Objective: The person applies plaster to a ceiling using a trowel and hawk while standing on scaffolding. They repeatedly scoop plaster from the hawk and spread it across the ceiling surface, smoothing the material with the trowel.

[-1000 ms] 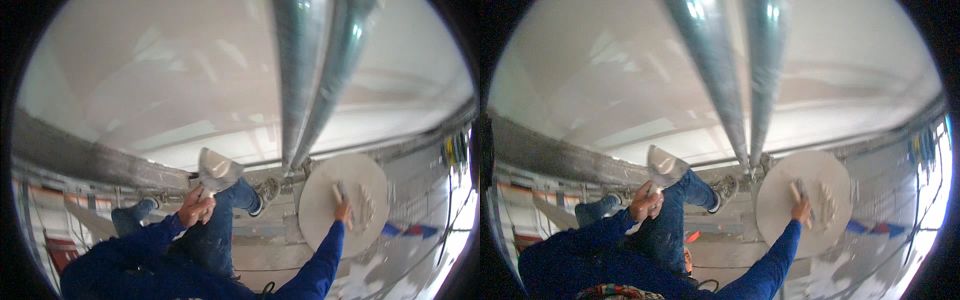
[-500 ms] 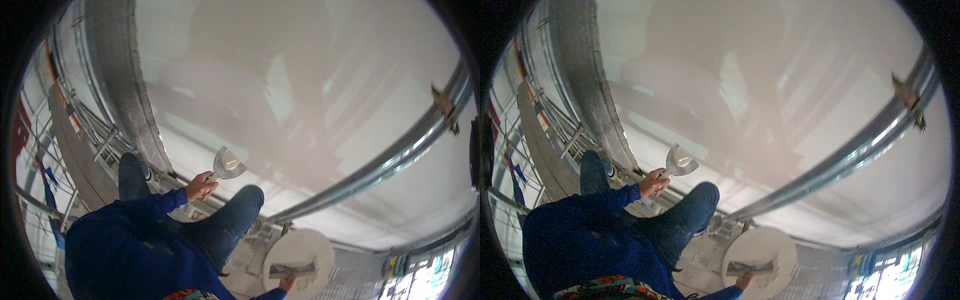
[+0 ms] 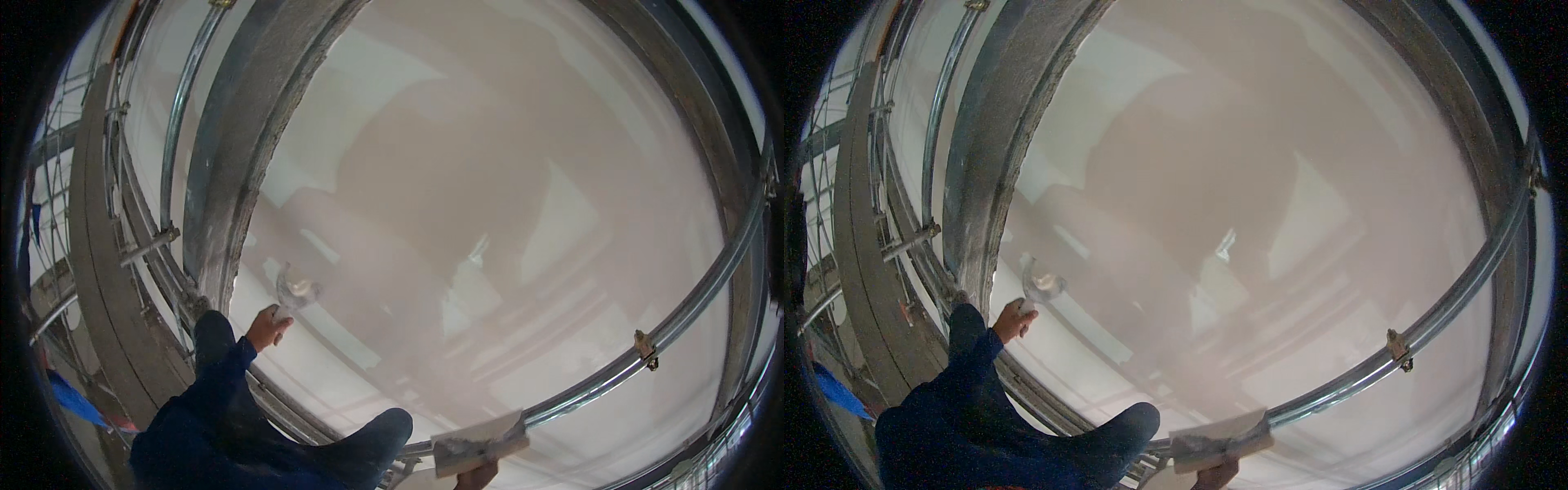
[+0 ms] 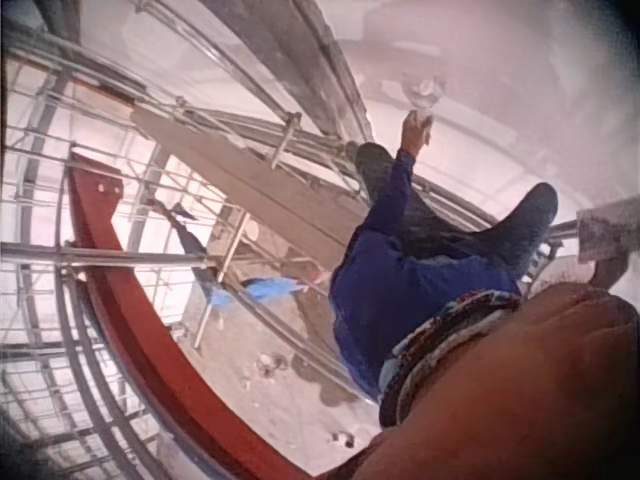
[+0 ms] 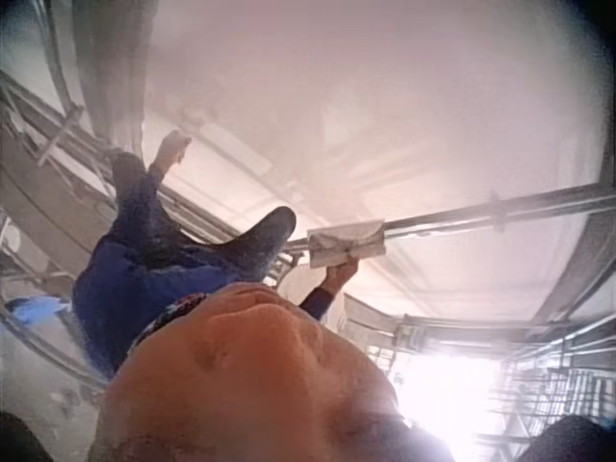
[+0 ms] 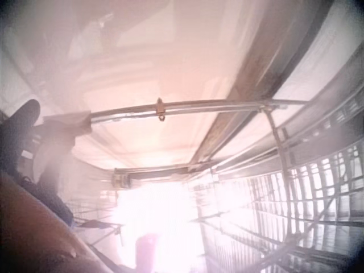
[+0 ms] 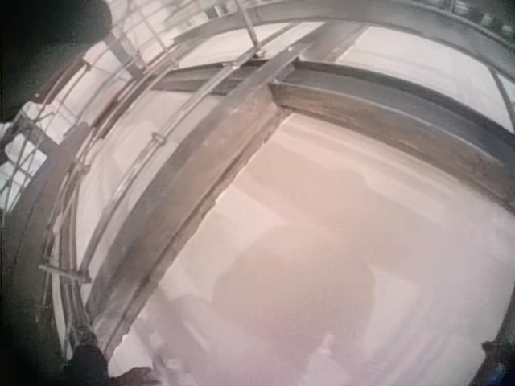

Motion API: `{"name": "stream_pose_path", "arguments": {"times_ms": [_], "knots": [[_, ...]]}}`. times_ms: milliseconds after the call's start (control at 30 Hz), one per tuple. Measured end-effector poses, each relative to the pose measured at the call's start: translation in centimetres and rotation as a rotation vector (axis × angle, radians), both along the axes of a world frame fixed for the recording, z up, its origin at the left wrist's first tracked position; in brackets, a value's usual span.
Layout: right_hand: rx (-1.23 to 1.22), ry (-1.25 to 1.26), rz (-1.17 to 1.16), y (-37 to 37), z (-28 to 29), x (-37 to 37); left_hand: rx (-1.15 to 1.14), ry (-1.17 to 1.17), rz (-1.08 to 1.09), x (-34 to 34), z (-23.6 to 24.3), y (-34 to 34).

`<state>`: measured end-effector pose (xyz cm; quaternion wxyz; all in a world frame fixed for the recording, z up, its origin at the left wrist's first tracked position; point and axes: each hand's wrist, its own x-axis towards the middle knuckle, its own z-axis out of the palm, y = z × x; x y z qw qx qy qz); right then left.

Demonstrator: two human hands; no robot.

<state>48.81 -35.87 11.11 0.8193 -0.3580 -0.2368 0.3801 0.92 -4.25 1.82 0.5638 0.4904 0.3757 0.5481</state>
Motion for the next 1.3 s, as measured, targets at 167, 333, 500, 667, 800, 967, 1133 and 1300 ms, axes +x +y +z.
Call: {"name": "stream_pose_path", "arguments": {"times_ms": [167,333,500,667,800,967,1133,1300], "knots": [[0.047,-0.036,0.094,8.9,10.3,-5.7,-0.01,-0.088,0.329,-5.1,-2.8,2.3],[0.015,0.046,0.264,14.7,10.9,-11.7,-0.033,0.004,0.699,-11.8,-4.1,2.7],[-0.011,-0.255,0.305,18.4,9.6,-15.3,0.102,-0.148,0.888,-18.8,-0.4,4.5],[0.219,-0.591,0.352,28.3,19.2,-18.7,0.258,-0.393,0.943,-22.8,2.3,9.7],[0.488,-1.566,0.236,38.4,32.3,-27.4,0.114,-0.591,1.089,-20.8,-0.3,14.3],[0.861,-2.76,-0.528,52.0,41.6,-38.5,-0.061,-0.62,1.014,-16.9,-7.2,16.6],[0.995,-2.863,-0.833,63.0,42.6,-42.9,-0.243,-0.818,1.026,-16.2,-11.5,18.2],[1.132,-2.882,-0.997,69.8,45.0,-46.0,-0.376,-0.78,1.081,-18.8,-10.8,17.9]]}}
